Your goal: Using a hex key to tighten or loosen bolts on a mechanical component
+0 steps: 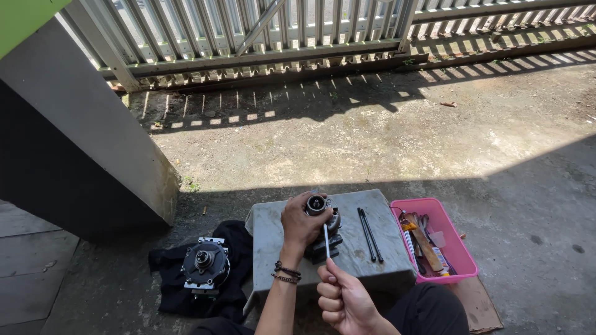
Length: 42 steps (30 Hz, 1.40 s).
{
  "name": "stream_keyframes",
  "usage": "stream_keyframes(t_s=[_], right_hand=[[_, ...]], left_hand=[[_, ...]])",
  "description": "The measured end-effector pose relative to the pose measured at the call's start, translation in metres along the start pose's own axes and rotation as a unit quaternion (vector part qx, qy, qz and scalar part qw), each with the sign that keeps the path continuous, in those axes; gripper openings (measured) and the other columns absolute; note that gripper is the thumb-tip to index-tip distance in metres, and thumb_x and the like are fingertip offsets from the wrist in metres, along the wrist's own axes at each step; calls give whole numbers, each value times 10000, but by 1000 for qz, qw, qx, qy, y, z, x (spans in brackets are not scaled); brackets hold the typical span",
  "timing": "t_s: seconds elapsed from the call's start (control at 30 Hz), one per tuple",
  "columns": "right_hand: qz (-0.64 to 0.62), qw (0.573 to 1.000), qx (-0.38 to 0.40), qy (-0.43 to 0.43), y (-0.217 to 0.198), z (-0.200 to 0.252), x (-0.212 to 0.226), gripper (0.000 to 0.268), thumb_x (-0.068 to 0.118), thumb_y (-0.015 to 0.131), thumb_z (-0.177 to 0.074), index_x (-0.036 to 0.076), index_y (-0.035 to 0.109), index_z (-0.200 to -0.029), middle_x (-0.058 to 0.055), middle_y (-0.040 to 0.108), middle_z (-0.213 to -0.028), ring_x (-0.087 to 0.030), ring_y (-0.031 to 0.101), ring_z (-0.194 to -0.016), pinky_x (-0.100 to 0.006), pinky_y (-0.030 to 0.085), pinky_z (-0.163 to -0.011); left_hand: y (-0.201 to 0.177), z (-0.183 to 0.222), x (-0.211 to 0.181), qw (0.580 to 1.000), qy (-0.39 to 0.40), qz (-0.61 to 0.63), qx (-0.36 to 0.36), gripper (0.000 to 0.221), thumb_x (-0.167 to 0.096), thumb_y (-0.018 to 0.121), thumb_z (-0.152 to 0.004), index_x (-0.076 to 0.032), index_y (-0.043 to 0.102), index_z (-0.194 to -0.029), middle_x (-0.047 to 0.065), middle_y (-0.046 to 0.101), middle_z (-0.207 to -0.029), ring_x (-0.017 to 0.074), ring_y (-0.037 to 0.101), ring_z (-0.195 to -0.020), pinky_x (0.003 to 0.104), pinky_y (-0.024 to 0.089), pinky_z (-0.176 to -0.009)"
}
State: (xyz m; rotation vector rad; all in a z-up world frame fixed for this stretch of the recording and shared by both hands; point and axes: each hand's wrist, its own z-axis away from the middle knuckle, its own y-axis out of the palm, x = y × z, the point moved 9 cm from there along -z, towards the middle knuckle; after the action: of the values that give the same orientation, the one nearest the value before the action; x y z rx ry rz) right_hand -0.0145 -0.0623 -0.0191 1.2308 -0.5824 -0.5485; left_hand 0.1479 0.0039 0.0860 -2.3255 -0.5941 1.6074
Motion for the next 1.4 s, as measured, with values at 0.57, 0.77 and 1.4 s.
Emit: stream_keyframes(t_s=[0.57, 0.77, 1.4], right_hand=[[225, 955, -188, 32, -1, 29, 30, 437, 474, 477, -1109, 159, 400, -817, 80, 193, -543, -39, 85, -418, -234, 38, -379], [449, 859, -224, 103, 17, 63, 84, 437, 435, 484, -1121, 134, 423, -809, 76, 239, -543, -35, 140, -421, -224, 70, -353], [915, -70, -82, -390, 57, -12, 230, 490, 678, 350, -995, 220, 521, -1003, -4, 560, -949, -223, 603, -1003, -405, 443, -1039]], left_hand=[[-8, 7, -7, 998, 47, 17, -28, 289, -292, 819, -651, -182, 806, -918, -37, 789, -866, 143, 667, -698, 320, 528, -725], [14, -4, -3, 985, 17, 132, 107, 339, -204, 880, -622, -166, 815, -953, -12, 813, -891, 94, 733, -713, 238, 616, -702], [18, 8, 8, 993, -24, 58, 100, 292, -409, 826, -656, -282, 792, -916, 9, 779, -1045, 320, 653, -1186, 515, 532, -999]])
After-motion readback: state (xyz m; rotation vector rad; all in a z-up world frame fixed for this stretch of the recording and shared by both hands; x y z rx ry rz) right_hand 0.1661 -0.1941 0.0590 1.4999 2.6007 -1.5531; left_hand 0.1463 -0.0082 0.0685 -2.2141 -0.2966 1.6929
